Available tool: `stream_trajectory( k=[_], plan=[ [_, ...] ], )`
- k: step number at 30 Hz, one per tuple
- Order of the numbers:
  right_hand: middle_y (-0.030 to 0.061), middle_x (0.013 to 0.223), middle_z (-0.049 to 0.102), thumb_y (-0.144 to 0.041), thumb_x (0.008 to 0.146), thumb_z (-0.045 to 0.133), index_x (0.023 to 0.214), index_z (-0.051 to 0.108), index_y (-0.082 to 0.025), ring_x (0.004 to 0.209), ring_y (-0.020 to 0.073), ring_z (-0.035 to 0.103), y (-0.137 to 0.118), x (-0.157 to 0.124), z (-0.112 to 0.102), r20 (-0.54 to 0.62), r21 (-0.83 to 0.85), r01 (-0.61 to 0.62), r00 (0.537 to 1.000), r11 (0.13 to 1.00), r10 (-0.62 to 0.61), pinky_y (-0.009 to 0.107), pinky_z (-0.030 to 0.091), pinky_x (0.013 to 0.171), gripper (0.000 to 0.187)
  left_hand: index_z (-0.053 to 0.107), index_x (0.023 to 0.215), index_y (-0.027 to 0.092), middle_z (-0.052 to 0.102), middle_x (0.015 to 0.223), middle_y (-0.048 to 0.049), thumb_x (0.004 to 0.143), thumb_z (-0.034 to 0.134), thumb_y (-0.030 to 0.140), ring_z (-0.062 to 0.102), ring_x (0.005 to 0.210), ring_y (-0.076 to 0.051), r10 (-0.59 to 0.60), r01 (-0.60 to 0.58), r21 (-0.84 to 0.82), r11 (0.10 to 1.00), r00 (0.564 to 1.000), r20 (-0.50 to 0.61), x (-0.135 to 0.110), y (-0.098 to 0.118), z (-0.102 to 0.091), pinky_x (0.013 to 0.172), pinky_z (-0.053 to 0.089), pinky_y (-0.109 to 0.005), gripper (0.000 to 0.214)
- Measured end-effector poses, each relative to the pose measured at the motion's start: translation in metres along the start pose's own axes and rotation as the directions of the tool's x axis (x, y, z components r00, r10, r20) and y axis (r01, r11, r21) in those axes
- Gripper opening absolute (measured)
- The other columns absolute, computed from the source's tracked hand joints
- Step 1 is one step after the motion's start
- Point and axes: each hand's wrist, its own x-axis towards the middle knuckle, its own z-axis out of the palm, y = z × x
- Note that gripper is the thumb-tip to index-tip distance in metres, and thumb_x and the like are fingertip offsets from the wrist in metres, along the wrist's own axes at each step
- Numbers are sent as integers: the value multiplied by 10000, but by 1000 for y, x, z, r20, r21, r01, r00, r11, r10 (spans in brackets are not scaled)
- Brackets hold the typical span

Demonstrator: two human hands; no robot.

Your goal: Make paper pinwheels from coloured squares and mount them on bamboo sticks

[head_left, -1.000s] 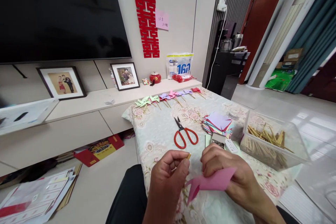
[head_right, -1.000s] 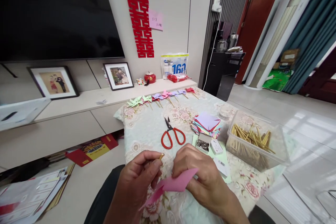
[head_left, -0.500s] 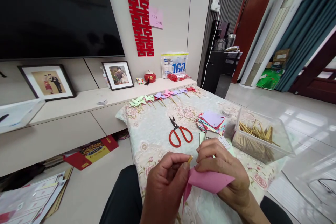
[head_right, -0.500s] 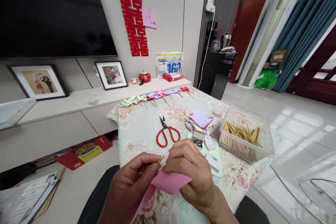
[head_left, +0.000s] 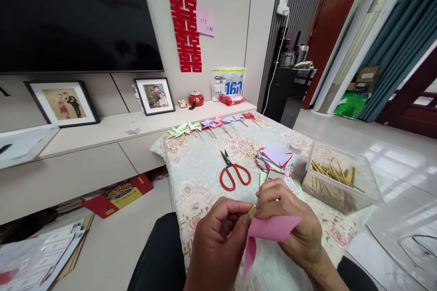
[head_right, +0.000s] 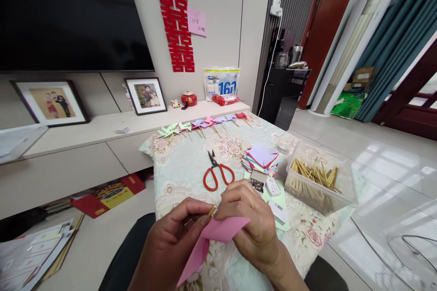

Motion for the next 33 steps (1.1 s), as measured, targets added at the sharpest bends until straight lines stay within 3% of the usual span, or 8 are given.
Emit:
stream_trajectory(
  k=[11, 19, 33],
  plan=[
    [48, 800, 624, -58, 891, 612, 919, 692, -186, 799, 202, 583, 5, -6, 0, 24, 46, -29, 999, 999, 28, 366, 482, 698, 154, 739, 896, 228, 682, 828, -10, 892, 651, 295, 643, 746, -135, 77, -78, 93, 993, 997, 12, -2, -8, -4, 671, 515, -208, 111],
    [47, 802, 625, -47, 900, 581, 924, 689, -182, 785, 195, 584, 5, -5, 1, 28, 60, -27, 999, 998, 25, 366, 487, 697, 174, 719, 916, 234, 676, 845, -9, 910, 614, 251, 650, 784, -147, 163, -164, 224, 961, 986, 22, -1, -7, -4, 694, 520, -229, 107],
    [36, 787, 597, -6, 873, 557, 877, 662, -182, 772, 185, 573, 5, -6, 3, 26, 64, -47, 999, 997, 46, 357, 475, 688, 204, 705, 963, 236, 665, 835, -7, 895, 583, 116, 644, 694, -127, 434, -411, 479, 776, 898, 69, -7, 6, -5, 599, 512, -212, 185]
  ],
)
